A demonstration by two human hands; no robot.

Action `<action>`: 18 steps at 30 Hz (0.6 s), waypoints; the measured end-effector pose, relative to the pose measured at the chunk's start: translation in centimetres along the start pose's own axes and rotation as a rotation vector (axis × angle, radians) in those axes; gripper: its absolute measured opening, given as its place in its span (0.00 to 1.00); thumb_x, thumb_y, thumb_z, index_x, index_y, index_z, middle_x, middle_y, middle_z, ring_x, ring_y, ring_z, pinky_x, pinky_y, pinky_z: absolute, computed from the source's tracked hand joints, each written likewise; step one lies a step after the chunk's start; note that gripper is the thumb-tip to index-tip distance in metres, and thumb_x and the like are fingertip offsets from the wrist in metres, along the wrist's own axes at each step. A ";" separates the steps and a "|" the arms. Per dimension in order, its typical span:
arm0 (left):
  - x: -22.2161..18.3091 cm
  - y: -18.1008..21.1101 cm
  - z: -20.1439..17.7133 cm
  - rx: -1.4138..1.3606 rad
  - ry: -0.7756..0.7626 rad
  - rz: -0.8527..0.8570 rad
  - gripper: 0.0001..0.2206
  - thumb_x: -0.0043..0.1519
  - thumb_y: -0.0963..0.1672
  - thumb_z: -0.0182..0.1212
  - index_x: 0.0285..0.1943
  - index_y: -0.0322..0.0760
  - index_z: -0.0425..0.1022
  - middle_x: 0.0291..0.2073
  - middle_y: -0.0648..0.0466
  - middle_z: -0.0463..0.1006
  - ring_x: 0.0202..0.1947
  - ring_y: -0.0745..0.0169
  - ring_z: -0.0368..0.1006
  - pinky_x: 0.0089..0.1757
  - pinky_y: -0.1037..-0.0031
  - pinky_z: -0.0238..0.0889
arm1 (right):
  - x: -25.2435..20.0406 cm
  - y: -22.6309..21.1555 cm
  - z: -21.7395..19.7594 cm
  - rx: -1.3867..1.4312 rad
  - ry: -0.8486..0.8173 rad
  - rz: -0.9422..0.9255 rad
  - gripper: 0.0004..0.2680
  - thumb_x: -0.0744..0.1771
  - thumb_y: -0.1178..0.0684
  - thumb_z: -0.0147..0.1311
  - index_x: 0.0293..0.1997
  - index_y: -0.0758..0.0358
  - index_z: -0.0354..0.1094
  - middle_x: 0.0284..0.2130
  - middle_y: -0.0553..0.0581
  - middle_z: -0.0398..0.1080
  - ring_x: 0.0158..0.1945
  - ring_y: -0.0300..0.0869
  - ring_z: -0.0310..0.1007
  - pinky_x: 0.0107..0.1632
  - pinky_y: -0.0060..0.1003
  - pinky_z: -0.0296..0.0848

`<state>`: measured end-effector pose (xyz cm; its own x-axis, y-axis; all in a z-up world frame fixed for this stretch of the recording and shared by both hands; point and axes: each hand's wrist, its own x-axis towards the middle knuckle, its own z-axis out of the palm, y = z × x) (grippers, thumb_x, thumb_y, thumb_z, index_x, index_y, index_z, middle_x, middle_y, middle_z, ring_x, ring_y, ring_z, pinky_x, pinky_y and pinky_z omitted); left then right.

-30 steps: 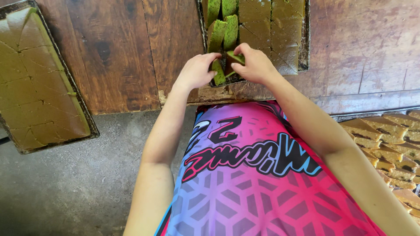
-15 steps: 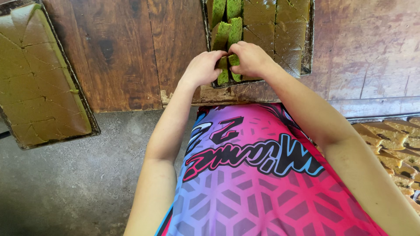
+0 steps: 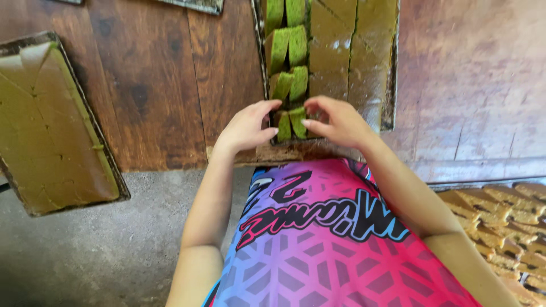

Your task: The person flips and arranges sliced green cake pieces onto bakery trays by hand.

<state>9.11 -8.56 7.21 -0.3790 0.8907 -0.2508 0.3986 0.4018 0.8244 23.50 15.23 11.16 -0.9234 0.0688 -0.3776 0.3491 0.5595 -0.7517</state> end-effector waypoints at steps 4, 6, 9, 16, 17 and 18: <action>2.5 2.1 -3.5 -0.079 0.009 -0.046 0.28 0.55 0.45 0.67 0.67 0.35 0.68 0.57 0.45 0.77 0.45 0.51 0.78 0.49 0.64 0.71 | 2.5 1.7 -2.9 0.037 -0.014 -0.018 0.15 0.67 0.44 0.59 0.54 0.62 0.72 0.41 0.57 0.79 0.42 0.46 0.79 0.45 0.40 0.75; 5.0 2.7 -5.2 -0.062 0.049 0.015 0.27 0.57 0.45 0.67 0.67 0.35 0.69 0.56 0.45 0.77 0.44 0.52 0.78 0.49 0.64 0.71 | 5.7 3.3 -4.8 0.032 0.007 0.008 0.14 0.67 0.44 0.59 0.53 0.62 0.72 0.40 0.57 0.79 0.41 0.46 0.79 0.46 0.40 0.75; 10.0 3.3 -7.4 0.032 0.089 0.017 0.23 0.60 0.46 0.66 0.65 0.36 0.70 0.52 0.47 0.78 0.44 0.51 0.78 0.49 0.63 0.71 | 13.3 6.4 -8.8 -0.158 0.135 -0.099 0.14 0.68 0.44 0.59 0.54 0.63 0.72 0.44 0.61 0.76 0.45 0.52 0.76 0.50 0.45 0.74; 21.3 3.4 -9.7 0.372 0.195 0.226 0.23 0.62 0.48 0.67 0.63 0.34 0.70 0.50 0.46 0.76 0.51 0.45 0.71 0.51 0.58 0.66 | 27.5 11.3 -14.5 -0.559 0.284 -0.169 0.18 0.67 0.40 0.63 0.55 0.63 0.72 0.50 0.63 0.71 0.55 0.59 0.68 0.54 0.55 0.68; 22.6 3.4 -9.9 0.423 0.188 0.211 0.23 0.61 0.48 0.68 0.61 0.34 0.71 0.49 0.47 0.76 0.50 0.46 0.71 0.49 0.58 0.66 | 28.3 11.3 -14.9 -0.578 0.188 -0.113 0.19 0.65 0.38 0.64 0.53 0.62 0.72 0.49 0.64 0.71 0.54 0.59 0.68 0.54 0.55 0.68; 23.7 3.4 -10.0 0.424 0.185 0.210 0.23 0.61 0.48 0.68 0.61 0.34 0.71 0.49 0.47 0.76 0.50 0.46 0.71 0.49 0.58 0.66 | 28.8 11.3 -15.1 -0.597 0.089 -0.053 0.21 0.64 0.35 0.65 0.52 0.61 0.73 0.47 0.64 0.71 0.53 0.59 0.68 0.53 0.55 0.68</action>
<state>-6.91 11.74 9.14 -0.3803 0.9246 0.0240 0.7718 0.3029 0.5590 -1.60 36.02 0.00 -0.9559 0.0828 -0.2817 0.1763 0.9291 -0.3252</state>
